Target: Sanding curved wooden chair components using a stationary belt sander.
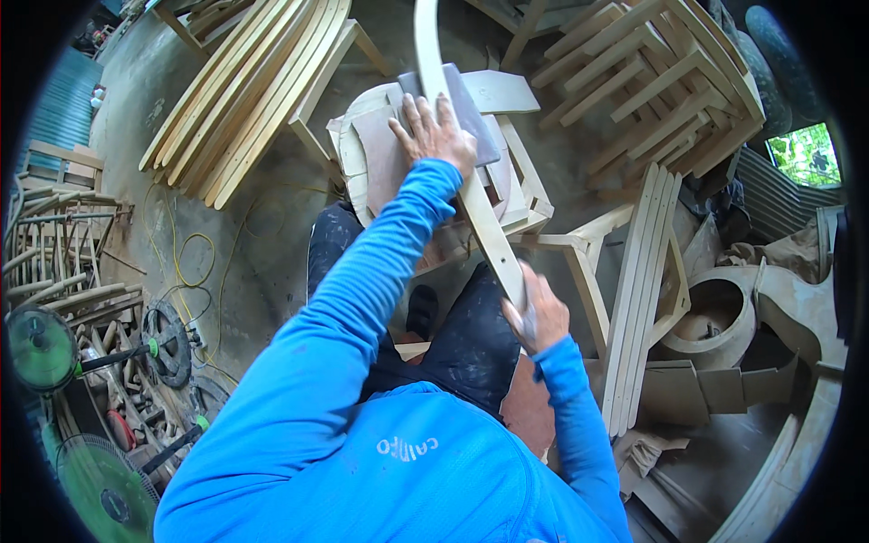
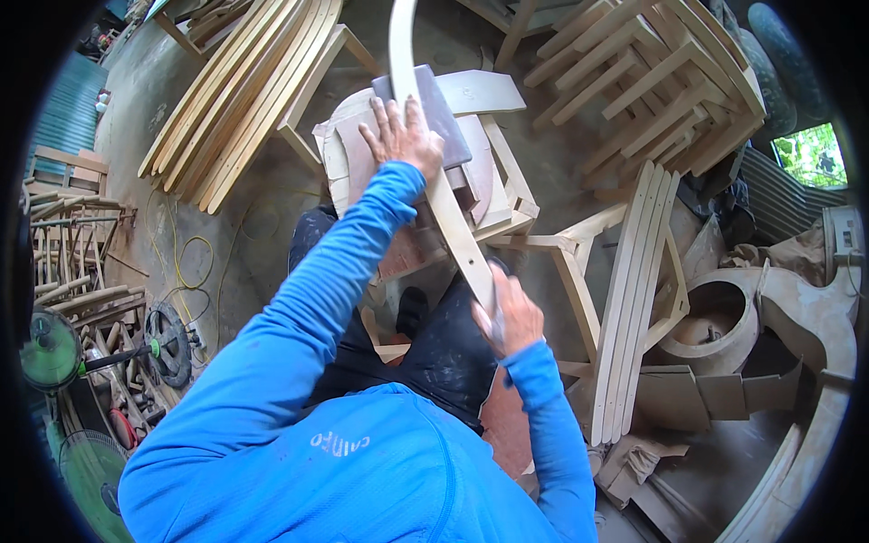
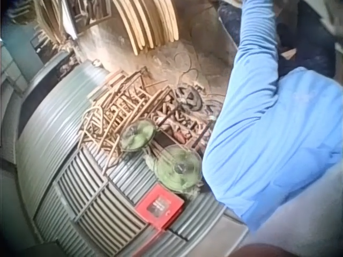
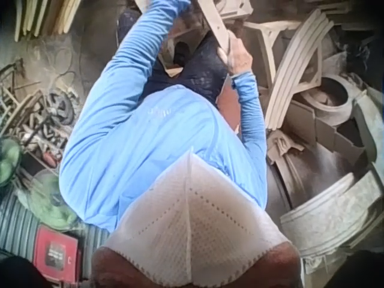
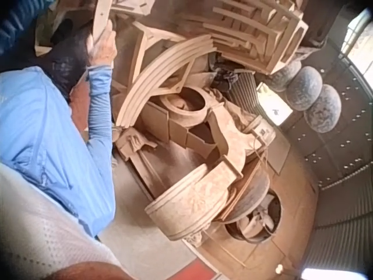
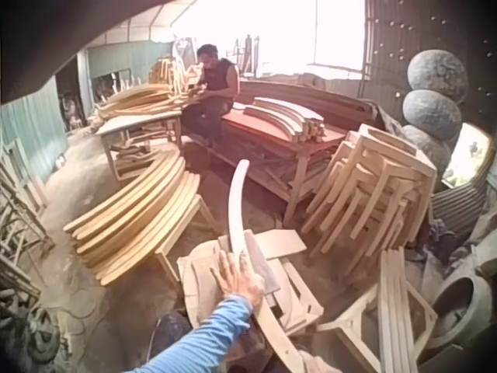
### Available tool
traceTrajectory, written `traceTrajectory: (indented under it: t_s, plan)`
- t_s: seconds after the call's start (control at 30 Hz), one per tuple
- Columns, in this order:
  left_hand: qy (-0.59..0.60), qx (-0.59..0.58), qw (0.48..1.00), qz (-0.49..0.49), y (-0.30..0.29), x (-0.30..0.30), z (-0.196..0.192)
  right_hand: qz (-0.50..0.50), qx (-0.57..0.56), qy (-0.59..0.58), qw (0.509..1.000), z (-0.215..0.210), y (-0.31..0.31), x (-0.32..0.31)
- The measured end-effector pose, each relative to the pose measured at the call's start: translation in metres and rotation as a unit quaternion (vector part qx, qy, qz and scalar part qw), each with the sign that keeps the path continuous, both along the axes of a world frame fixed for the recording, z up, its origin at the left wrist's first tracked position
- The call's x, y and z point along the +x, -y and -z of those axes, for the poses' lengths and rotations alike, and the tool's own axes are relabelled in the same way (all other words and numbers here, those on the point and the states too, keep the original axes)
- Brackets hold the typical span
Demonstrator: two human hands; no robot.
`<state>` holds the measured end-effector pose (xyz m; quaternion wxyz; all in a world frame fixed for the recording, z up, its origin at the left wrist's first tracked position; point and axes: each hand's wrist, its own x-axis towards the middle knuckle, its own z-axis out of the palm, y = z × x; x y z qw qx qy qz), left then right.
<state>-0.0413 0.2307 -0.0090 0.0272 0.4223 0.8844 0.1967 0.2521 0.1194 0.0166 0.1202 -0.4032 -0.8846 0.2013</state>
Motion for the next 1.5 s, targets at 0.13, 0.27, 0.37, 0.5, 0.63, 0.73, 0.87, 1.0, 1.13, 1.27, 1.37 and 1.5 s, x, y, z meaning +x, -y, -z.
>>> traceTrajectory:
  t_s: [0.13, 0.27, 0.37, 0.5, 0.63, 0.73, 0.87, 1.0, 1.13, 1.27, 1.37, 1.5]
  plan:
    - [0.009, 0.014, 1.0, 0.011, -0.011, -0.006, 0.002, 0.0, 0.008, 0.016, 1.0, 0.002, 0.016, 0.018]
    - [-0.006, 0.019, 1.0, 0.012, -0.042, -0.04, 0.004, -0.025, 0.091, 0.002, 0.996, 0.004, -0.011, -0.026]
    - [-0.018, 0.036, 0.999, 0.004, -0.071, -0.07, 0.009, -0.034, 0.149, -0.009, 0.988, 0.016, -0.044, -0.065]
    - [-0.029, 0.071, 0.997, -0.02, -0.104, -0.117, 0.016, -0.022, 0.208, 0.008, 0.978, 0.019, -0.075, -0.114]
    - [-0.026, 0.079, 0.997, -0.011, -0.128, -0.158, 0.009, -0.029, 0.237, 0.014, 0.971, 0.021, -0.103, -0.156]
    - [0.083, 0.043, 0.996, 0.0, -0.148, -0.176, -0.011, -0.026, 0.246, 0.026, 0.968, 0.025, -0.124, -0.179]
    - [0.099, 0.057, 0.993, 0.0, -0.163, -0.209, -0.018, -0.031, 0.252, 0.028, 0.967, 0.023, -0.148, -0.215]
    - [0.114, 0.044, 0.992, 0.017, -0.174, -0.231, -0.03, -0.029, 0.258, 0.017, 0.966, 0.024, -0.174, -0.246]
    - [0.069, 0.006, 0.998, 0.007, -0.192, -0.26, -0.031, -0.034, 0.266, -0.008, 0.963, 0.027, -0.199, -0.277]
    - [0.121, 0.072, 0.99, -0.01, -0.214, -0.29, -0.016, -0.046, 0.28, -0.041, 0.958, 0.032, -0.224, -0.301]
    - [0.127, 0.093, 0.987, -0.042, -0.23, -0.319, 0.004, -0.06, 0.266, -0.033, 0.961, 0.028, -0.226, -0.305]
    - [0.158, 0.017, 0.987, -0.004, -0.247, -0.223, -0.007, -0.026, 0.279, 0.015, 0.96, 0.032, -0.24, -0.235]
